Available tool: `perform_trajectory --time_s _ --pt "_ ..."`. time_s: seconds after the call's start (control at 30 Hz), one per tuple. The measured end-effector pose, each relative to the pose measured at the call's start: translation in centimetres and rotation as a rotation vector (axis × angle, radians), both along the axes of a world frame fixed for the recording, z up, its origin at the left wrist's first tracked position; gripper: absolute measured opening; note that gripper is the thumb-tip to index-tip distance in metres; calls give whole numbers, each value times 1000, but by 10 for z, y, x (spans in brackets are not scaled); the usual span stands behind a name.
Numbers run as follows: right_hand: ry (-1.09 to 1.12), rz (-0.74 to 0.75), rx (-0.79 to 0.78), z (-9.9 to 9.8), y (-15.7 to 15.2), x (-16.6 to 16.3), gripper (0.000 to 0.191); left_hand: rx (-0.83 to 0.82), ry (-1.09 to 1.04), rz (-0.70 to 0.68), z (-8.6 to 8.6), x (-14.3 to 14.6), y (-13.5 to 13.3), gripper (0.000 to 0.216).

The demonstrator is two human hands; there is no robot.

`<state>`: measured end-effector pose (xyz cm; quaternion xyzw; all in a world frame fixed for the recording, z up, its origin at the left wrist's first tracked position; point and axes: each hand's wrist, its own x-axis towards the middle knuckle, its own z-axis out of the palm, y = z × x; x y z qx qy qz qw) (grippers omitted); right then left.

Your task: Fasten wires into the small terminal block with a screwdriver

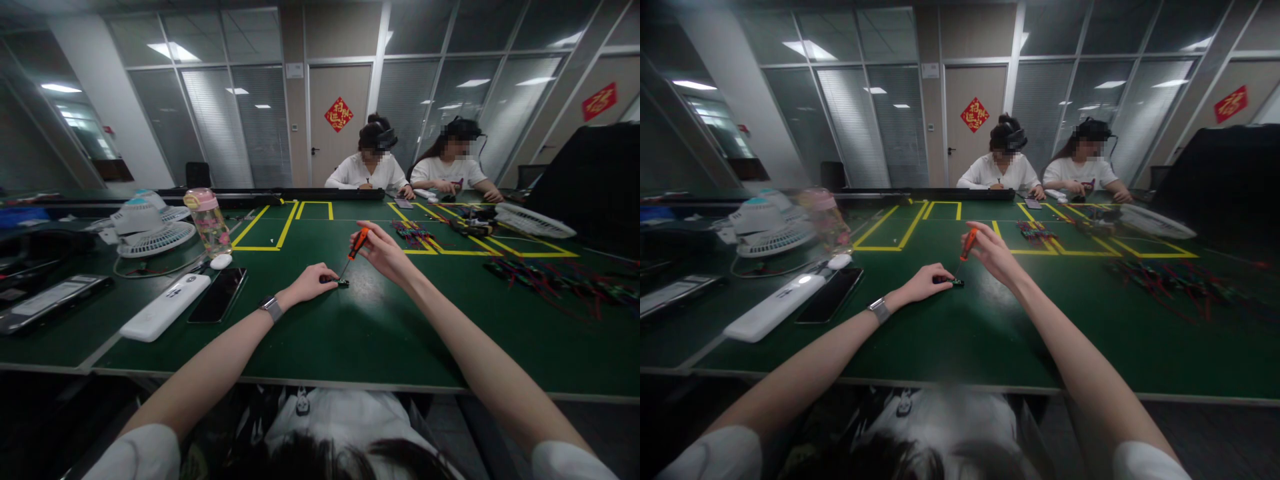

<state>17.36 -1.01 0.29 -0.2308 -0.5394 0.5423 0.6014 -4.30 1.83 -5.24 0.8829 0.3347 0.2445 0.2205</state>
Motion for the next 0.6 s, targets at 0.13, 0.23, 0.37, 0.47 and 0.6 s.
perform_trajectory --time_s 0.13,0.23,0.37,0.47,0.6 --pt "37 -27 -7 -1 1 -1 29 3 0 -3 -1 0 1 21" --pt "40 -68 -16 -3 4 0 29 0 -1 4 -1 0 1 21" --pt "38 -103 -15 -6 9 5 26 10 1 14 -1 1 0 22" --pt "20 -71 -28 -5 9 7 29 17 -1 11 -2 0 1 21" --pt "30 -32 -11 -4 6 6 35 14 -2 3 -3 0 3 21"
